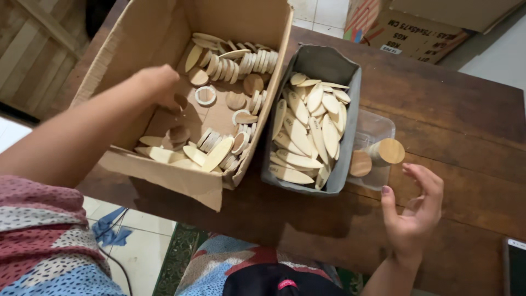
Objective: The person picks up small wooden pieces from a cardboard box, turns them over to inspect both sides, and places them into a clear plastic container. The process is repeated for multiple pieces throughout the clip.
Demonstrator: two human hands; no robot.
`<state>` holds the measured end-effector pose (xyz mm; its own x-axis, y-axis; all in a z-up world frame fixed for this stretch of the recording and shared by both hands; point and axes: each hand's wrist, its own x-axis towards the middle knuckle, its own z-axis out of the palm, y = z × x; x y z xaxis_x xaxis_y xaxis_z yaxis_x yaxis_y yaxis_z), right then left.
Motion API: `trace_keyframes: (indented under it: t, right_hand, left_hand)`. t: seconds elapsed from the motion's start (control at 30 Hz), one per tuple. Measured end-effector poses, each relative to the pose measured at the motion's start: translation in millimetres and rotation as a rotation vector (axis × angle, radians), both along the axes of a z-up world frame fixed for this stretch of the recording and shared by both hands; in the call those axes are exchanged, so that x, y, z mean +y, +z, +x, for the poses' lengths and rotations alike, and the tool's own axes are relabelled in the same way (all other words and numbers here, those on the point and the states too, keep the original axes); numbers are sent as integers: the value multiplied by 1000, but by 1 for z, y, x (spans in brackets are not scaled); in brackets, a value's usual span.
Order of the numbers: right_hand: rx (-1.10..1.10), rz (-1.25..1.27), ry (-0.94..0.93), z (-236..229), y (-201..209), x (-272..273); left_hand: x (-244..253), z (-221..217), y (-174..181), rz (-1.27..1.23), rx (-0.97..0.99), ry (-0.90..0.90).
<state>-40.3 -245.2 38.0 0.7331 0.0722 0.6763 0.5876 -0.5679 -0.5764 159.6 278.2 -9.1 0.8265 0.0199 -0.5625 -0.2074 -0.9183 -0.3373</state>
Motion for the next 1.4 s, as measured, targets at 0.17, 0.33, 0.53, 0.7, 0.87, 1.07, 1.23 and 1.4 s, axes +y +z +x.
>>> trace_keyframes:
  t: [0.17,0.33,0.53,0.7,0.87,1.07,1.23,1.4]
  right_hand:
    - [14,56,-21,1,-1,-3]
    - [41,67,-8,2,-2,6]
    - [89,41,-21,1,3,16]
    - [112,26,21,7,14,34]
    - [140,149,146,7,27,64]
    - [113,124,305,16,35,80]
    - [124,122,254,20,29,77]
    - [27,202,214,22,29,82]
  left_hand:
    - [-7,-4,-31,-90,-37,14]
    - [-9,-2,-30,-16,-89,15]
    - [-64,-34,86,-78,-218,21]
    - [-135,-124,167,-869,-803,-300]
    - [-208,-190,130,-1360,-830,-500]
    - [-260,-192,76,-1643,-933,-284]
    - [-273,-188,57,-1998,-825,39]
    - [-279,-188,43,-2119,-833,141]
